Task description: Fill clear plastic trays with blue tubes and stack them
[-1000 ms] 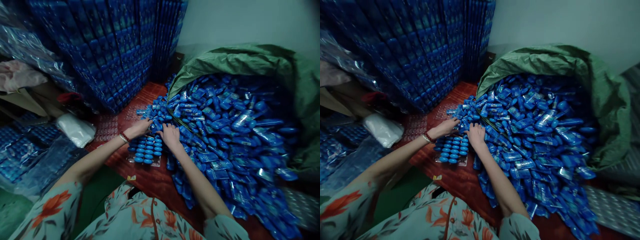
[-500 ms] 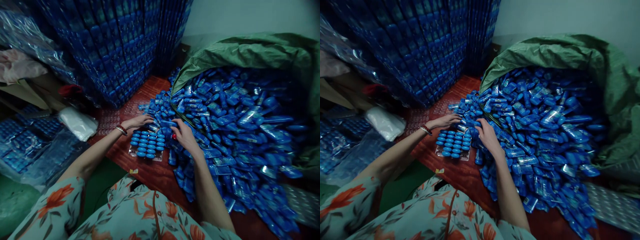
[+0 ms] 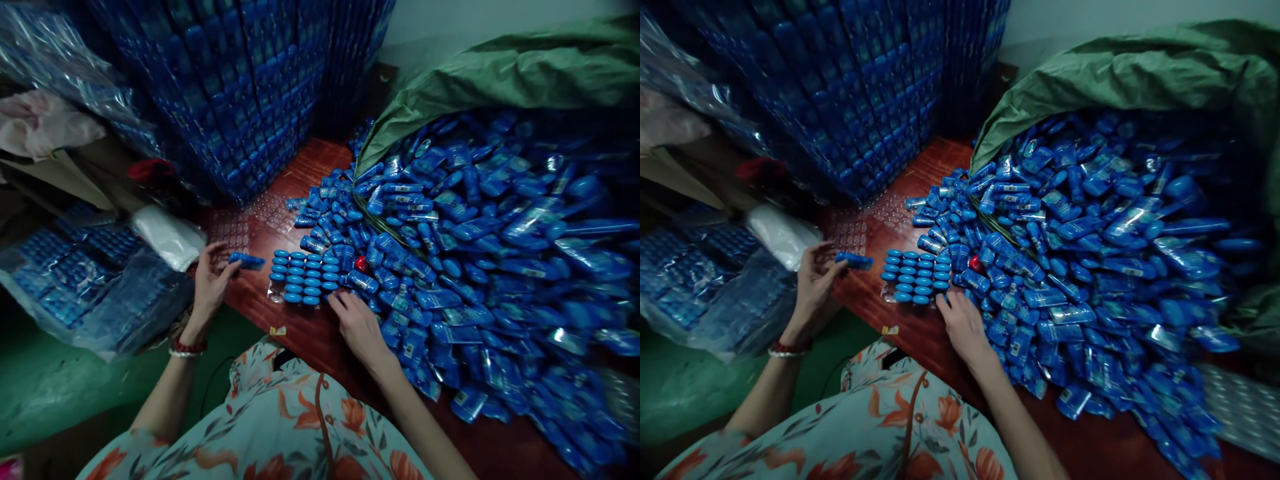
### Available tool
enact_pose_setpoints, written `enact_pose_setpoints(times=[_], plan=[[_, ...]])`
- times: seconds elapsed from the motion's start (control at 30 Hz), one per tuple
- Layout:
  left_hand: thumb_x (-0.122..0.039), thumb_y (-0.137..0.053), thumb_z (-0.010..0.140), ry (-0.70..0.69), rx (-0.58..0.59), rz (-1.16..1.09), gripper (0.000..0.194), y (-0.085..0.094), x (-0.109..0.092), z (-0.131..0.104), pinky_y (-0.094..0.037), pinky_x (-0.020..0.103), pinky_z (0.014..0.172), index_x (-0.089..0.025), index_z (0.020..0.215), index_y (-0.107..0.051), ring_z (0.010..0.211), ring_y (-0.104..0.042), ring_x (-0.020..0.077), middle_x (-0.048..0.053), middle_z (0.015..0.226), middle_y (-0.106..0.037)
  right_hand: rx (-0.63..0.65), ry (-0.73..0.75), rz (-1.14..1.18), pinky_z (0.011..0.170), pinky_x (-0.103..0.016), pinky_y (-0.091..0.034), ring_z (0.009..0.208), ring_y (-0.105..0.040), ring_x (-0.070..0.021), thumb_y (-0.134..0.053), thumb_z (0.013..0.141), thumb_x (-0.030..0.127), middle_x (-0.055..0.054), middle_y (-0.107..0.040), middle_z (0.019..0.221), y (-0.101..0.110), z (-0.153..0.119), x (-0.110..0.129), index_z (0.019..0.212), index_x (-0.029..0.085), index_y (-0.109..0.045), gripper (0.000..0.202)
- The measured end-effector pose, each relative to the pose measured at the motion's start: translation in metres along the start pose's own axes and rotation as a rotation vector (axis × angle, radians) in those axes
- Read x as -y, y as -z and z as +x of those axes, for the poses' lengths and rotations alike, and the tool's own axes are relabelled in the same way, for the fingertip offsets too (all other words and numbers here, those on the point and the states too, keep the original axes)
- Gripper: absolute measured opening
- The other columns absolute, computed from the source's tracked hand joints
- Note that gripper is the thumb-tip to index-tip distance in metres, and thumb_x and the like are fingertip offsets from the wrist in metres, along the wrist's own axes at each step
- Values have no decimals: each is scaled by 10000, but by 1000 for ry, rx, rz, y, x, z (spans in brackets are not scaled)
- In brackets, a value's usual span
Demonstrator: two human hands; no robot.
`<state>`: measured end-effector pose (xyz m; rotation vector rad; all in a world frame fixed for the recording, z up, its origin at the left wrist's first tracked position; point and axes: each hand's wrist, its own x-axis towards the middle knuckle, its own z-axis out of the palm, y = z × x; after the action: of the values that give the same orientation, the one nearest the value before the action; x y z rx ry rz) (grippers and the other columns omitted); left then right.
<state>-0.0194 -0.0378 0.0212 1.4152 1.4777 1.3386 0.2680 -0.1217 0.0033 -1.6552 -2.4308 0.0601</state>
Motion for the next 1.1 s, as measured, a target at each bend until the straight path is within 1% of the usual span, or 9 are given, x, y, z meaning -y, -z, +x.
enact_pose_setpoints(times=[0.13, 0.3, 0.47, 0.6, 0.7, 0.83, 0.93, 1.03, 1.1], plan=[[-331, -655, 766, 32, 99, 123, 258, 10, 12, -40, -519, 241, 600, -170, 961, -602, 635, -599, 119, 12, 831, -629, 154, 101, -83, 748, -327, -422, 862, -548, -210, -418, 873, 55, -92, -606, 950, 17, 14, 4, 1048, 175, -598, 279], [-216, -507, 871, -313, 258, 352, 160, -15, 20, -56, -520, 287, 782, -184, 997, -600, 881, -609, 162, 61, 944, -612, 208, 101, -36, 830, -341, -423, 873, -585, -197, -420, 886, 70, -72, -621, 897, 19, 27, -3, 982, 202, -629, 265], [-88, -352, 885, -516, 521, 596, 369, -20, 20, -44, -523, 261, 753, -205, 1168, -558, 912, -615, 157, 91, 1074, -596, -44, -19, 215, 812, -348, -485, 925, -601, -206, -411, 933, 191, -91, -633, 1026, -2, 5, -10, 1215, 214, -556, 318], [-64, -335, 884, -636, 686, 630, 392, -16, 15, -29, -517, 283, 801, -205, 1177, -555, 974, -610, 173, 107, 1122, -607, -295, -258, 371, 876, -366, -483, 1044, -559, -211, -423, 932, 235, -105, -557, 1157, -12, -19, -8, 1108, 230, -608, 255], [-59, -333, 883, -663, 760, 637, 400, -17, 14, -21, -512, 290, 826, -213, 1180, -550, 1025, -597, 179, 110, 1179, -590, -357, -394, 261, 842, -394, -464, 998, -537, -229, -408, 925, 215, -107, -568, 1091, -5, -23, -12, 1069, 229, -627, 262], [-59, -332, 873, -730, 681, 723, 434, -19, 20, -23, -517, 282, 776, -222, 1222, -530, 988, -598, 184, 111, 1161, -581, -164, -519, -74, 774, -418, -406, 1029, -465, -300, -454, 871, 166, -157, -531, 1189, 14, -11, -32, 1201, 209, -572, 353], [-78, -393, 852, -735, 527, 802, 449, -21, 19, -35, -515, 316, 755, -237, 1249, -530, 977, -581, 216, 134, 1178, -546, -19, -480, -182, 772, -413, -374, 1057, -437, -315, -475, 860, 164, -163, -506, 1238, 21, -1, -48, 1218, 216, -562, 372], [-130, -475, 833, -732, 385, 779, 483, -29, 7, -56, -504, 349, 753, -265, 1296, -497, 919, -569, 224, 135, 1147, -538, 25, -406, -200, 799, -421, -358, 1078, -419, -312, -479, 889, 241, -158, -520, 1225, 20, 3, -59, 1159, 225, -596, 296], [-161, -496, 828, -775, 373, 703, 507, -42, -6, -72, -495, 363, 749, -268, 1322, -465, 887, -564, 223, 126, 1097, -559, 24, -381, -207, 813, -422, -352, 1093, -414, -308, -472, 900, 270, -157, -523, 1228, 18, 4, -63, 1142, 224, -604, 279]])
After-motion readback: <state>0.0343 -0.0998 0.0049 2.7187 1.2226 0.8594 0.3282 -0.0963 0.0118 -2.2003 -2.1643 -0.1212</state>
